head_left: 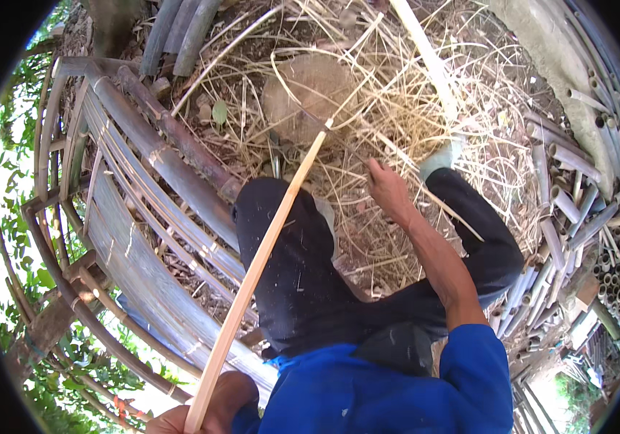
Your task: The person thins a long bamboo strip by repeatedly scraping it with a blade, working on one section at a time.
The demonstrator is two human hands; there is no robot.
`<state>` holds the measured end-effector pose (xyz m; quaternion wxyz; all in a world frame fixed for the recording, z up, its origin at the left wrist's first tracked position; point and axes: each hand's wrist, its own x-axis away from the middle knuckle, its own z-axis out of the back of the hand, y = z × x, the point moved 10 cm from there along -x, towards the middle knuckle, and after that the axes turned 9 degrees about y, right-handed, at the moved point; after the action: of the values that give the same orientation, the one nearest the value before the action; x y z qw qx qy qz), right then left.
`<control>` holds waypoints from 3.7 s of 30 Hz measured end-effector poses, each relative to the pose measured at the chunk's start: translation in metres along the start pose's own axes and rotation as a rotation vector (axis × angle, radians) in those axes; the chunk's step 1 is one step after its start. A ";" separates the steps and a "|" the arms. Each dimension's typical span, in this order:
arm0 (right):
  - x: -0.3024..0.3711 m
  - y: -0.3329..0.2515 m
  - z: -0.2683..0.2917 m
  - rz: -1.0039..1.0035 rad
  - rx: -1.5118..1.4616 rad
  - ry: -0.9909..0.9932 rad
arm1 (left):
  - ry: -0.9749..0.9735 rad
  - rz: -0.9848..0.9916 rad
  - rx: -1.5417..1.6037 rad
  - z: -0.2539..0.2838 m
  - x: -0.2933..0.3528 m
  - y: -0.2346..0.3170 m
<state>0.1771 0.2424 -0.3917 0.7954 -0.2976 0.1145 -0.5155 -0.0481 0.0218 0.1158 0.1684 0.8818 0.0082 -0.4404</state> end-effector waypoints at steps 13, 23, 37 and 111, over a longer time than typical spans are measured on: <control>0.017 -0.116 0.064 0.076 -0.113 -0.032 | 0.057 0.062 -0.187 0.005 0.000 0.016; 0.049 -0.226 0.123 0.403 -0.226 0.175 | 0.069 0.066 -0.278 0.002 0.008 0.016; 0.042 -0.172 0.082 0.241 -0.220 0.060 | 0.097 0.080 -0.263 0.009 0.005 0.010; -0.050 0.053 -0.003 -0.390 -0.113 -0.051 | 0.035 -0.215 -0.339 0.009 -0.035 -0.046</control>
<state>0.1931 0.3015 -0.4314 0.6651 -0.3713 0.0631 -0.6448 -0.0844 0.0671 0.1248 0.2663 0.8424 0.1796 -0.4327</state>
